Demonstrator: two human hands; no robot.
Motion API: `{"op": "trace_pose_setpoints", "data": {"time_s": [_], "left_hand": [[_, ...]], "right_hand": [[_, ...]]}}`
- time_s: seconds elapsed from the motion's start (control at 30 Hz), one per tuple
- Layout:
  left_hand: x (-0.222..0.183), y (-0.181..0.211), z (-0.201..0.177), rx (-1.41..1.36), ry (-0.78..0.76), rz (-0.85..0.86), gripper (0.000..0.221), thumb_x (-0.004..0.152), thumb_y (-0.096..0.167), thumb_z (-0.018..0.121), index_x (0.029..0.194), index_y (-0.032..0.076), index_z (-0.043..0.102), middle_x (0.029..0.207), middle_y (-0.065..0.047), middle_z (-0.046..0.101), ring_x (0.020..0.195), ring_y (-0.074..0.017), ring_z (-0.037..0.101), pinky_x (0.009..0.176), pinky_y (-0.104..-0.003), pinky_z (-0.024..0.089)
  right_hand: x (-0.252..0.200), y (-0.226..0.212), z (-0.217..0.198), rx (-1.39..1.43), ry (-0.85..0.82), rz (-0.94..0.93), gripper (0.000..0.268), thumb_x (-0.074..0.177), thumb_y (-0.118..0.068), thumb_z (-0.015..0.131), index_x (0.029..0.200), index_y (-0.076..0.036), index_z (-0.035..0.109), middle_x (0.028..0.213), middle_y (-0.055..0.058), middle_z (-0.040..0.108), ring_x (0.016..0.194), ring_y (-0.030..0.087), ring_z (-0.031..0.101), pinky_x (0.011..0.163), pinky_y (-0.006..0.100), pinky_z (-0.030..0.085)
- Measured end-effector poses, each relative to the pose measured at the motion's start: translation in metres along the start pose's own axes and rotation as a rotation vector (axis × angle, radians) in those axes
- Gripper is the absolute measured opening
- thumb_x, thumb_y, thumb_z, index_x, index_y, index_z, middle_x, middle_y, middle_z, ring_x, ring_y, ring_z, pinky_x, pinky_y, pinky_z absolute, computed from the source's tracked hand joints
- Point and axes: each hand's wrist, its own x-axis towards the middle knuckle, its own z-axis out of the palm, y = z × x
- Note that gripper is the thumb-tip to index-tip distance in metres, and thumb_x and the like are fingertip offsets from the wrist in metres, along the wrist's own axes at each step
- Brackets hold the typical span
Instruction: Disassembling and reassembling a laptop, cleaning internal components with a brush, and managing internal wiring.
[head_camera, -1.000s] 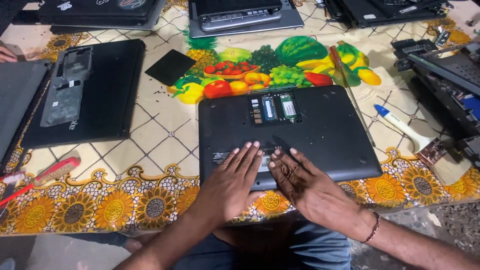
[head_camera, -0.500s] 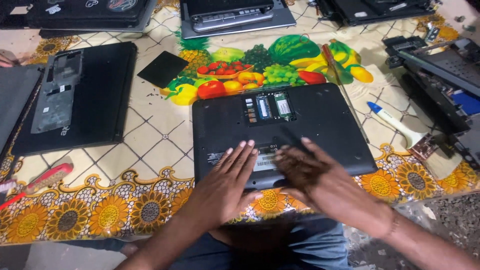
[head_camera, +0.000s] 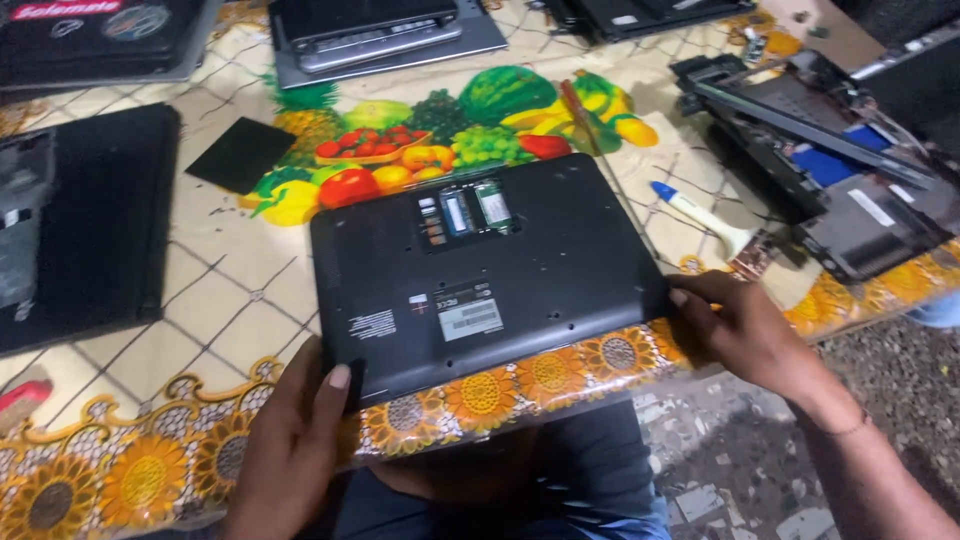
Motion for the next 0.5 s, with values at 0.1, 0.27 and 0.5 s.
{"op": "trace_pose_setpoints", "data": {"time_s": [0.1,0.27,0.5], "left_hand": [[-0.007,0.011,0.011,-0.085,0.001,-0.002,0.052,0.093,0.032,0.053,0.142,0.017,0.06,0.138,-0.001,0.074,0.126,-0.0106,0.066,0.107,-0.028,0.047],[-0.015,0.011,0.025,-0.154,0.232,-0.177,0.071,0.087,0.033,0.062,0.153,0.012,0.049,0.15,-0.007,0.059,0.138,-0.0137,0.056,0.113,-0.03,0.041],[-0.052,-0.003,0.038,-0.28,0.345,-0.043,0.068,0.082,0.014,0.064,0.149,0.009,0.054,0.149,-0.012,0.061,0.127,-0.0216,0.063,0.096,-0.032,0.051]], "right_hand": [[-0.002,0.0,0.001,0.129,-0.046,0.001,0.028,0.103,-0.018,0.054,0.097,-0.003,0.077,0.068,0.008,0.063,0.059,0.016,0.049,0.051,0.033,0.038],[-0.014,-0.012,0.003,0.34,-0.096,0.203,0.043,0.101,0.001,0.047,0.135,-0.004,0.072,0.07,0.017,0.067,0.052,0.02,0.052,0.043,0.028,0.038],[-0.05,0.009,0.016,0.345,-0.014,0.057,0.047,0.093,-0.001,0.046,0.134,-0.004,0.068,0.126,0.018,0.074,0.108,0.028,0.075,0.096,0.034,0.065]]}}
